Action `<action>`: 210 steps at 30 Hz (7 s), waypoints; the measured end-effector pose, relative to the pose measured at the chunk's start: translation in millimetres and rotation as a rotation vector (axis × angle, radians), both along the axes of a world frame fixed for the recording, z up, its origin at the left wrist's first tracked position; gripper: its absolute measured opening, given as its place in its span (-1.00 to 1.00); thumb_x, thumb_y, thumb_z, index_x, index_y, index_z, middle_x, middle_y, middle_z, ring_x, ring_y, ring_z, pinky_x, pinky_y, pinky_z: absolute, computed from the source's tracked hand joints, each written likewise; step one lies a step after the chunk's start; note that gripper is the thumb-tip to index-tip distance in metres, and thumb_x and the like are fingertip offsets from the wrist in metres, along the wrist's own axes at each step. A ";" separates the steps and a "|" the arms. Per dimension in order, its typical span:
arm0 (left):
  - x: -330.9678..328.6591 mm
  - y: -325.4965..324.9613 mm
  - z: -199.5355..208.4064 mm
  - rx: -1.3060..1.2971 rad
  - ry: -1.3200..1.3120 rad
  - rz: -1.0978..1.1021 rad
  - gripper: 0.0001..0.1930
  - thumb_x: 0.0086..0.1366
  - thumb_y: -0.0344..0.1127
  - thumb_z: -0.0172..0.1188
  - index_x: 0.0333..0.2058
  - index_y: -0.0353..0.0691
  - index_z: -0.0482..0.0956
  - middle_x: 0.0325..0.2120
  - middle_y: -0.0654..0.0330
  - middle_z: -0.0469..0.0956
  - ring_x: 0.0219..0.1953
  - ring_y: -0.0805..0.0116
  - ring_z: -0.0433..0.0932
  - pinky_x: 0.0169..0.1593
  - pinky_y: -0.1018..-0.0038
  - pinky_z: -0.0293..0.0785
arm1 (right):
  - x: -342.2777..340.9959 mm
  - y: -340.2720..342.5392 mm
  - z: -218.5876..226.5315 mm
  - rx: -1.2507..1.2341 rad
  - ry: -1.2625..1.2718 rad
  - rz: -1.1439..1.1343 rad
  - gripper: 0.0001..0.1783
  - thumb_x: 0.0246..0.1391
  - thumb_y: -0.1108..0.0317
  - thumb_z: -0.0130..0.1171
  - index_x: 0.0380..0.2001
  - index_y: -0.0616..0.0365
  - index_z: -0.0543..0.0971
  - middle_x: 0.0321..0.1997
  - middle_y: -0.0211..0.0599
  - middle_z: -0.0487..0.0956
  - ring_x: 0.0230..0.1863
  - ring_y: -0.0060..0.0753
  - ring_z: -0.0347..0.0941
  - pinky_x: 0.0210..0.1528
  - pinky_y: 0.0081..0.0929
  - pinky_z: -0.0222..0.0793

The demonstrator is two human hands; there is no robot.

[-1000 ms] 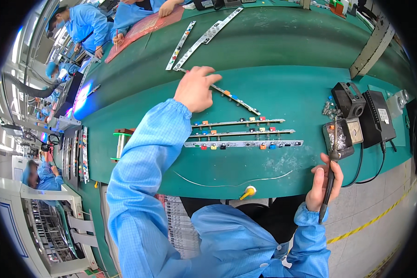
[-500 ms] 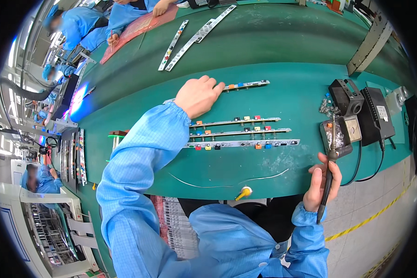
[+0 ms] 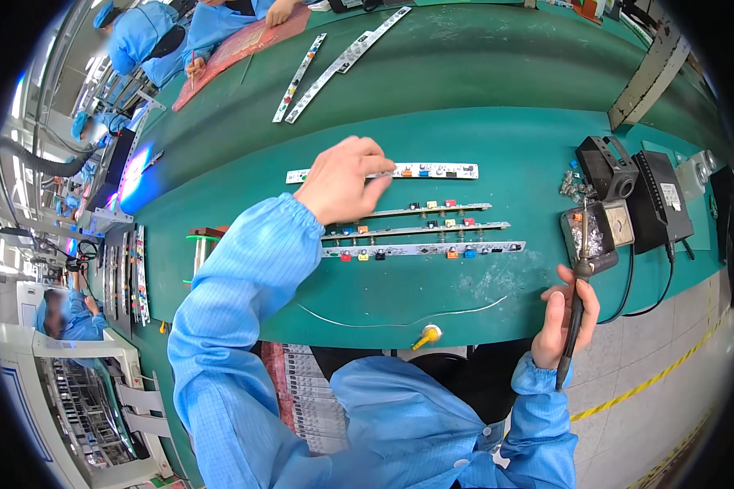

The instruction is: Soldering components onto LED light strips at a manufacturing station.

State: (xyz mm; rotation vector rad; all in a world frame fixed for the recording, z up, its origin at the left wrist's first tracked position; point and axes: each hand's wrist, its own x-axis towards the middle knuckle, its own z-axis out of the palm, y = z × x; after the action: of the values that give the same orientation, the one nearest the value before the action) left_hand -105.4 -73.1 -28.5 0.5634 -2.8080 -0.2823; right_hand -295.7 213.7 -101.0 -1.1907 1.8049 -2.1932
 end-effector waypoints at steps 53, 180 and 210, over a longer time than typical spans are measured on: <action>62.3 3.7 15.0 -0.064 -0.298 0.187 -0.70 0.05 -0.46 0.18 -0.17 -0.15 0.57 -0.12 0.14 0.39 -0.12 0.16 0.46 -0.06 0.29 0.42 | 0.9 1.0 -1.8 -0.020 -0.042 -0.005 -0.60 0.08 0.51 0.02 0.03 0.21 0.31 -0.04 0.05 0.47 -0.35 -0.51 0.37 -0.21 -0.52 0.36; 62.9 84.8 18.5 0.425 -0.248 0.001 -0.87 0.07 -0.44 0.00 -0.50 -0.27 0.55 -0.58 0.02 0.53 -0.47 0.02 0.53 -0.35 0.21 0.45 | 47.6 -27.3 6.6 0.230 0.377 0.466 -0.27 -0.28 0.67 0.33 0.04 0.14 0.29 0.01 0.17 0.43 -0.13 -0.27 0.49 -0.16 -0.45 0.40; 75.3 114.4 22.1 0.771 -0.145 0.144 -0.90 0.22 -0.45 0.03 -0.28 -0.29 0.38 -0.59 0.09 0.51 -0.55 0.25 0.52 -0.46 0.42 0.41 | 36.2 -20.8 0.2 0.060 0.154 0.451 -0.09 -0.41 0.48 0.48 0.09 0.12 0.24 0.10 0.17 0.37 -0.47 -0.56 0.39 -0.42 -0.62 0.39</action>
State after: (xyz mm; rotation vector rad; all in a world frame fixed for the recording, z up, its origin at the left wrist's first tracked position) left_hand -30.1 41.3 -6.4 0.9601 -2.6945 -1.3610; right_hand -259.5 192.9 -100.9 -1.6020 1.4499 -1.8257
